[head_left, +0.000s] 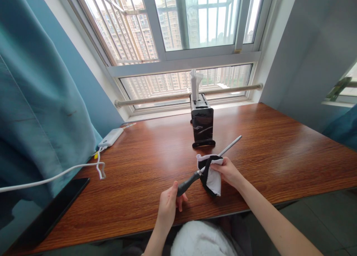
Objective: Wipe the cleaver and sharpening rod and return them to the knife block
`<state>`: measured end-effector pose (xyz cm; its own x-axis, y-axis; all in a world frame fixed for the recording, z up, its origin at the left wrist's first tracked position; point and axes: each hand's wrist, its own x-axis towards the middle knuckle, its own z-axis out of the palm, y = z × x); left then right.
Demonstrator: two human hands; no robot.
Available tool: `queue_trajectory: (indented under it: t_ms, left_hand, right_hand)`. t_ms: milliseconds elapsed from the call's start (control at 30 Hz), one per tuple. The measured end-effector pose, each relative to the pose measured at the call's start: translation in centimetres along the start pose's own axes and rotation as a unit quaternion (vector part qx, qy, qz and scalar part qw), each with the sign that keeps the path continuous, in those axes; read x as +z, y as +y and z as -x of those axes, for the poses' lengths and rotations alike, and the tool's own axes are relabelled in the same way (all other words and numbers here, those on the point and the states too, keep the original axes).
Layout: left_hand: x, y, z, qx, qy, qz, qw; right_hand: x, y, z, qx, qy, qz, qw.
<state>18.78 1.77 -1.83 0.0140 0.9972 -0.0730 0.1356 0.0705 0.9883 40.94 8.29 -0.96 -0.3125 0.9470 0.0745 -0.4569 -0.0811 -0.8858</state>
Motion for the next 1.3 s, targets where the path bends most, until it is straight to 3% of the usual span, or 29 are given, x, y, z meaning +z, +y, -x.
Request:
queue_trajectory:
  t_ms: [333, 867, 1300]
  left_hand:
    - [-0.27, 0.00, -0.49, 0.013, 0.046, 0.036, 0.998]
    - [-0.27, 0.04, -0.07, 0.051, -0.017, -0.058, 0.997]
    - [-0.08, 0.06, 0.15, 0.049, -0.024, -0.062, 0.997]
  right_hand:
    - [-0.37, 0.70, -0.16, -0.008, 0.003, 0.059, 0.998]
    - [-0.15, 0.53, -0.26, 0.009, -0.018, 0.056, 0.998]
    - [0.03, 0.17, -0.13, 0.019, -0.049, 0.067, 0.996]
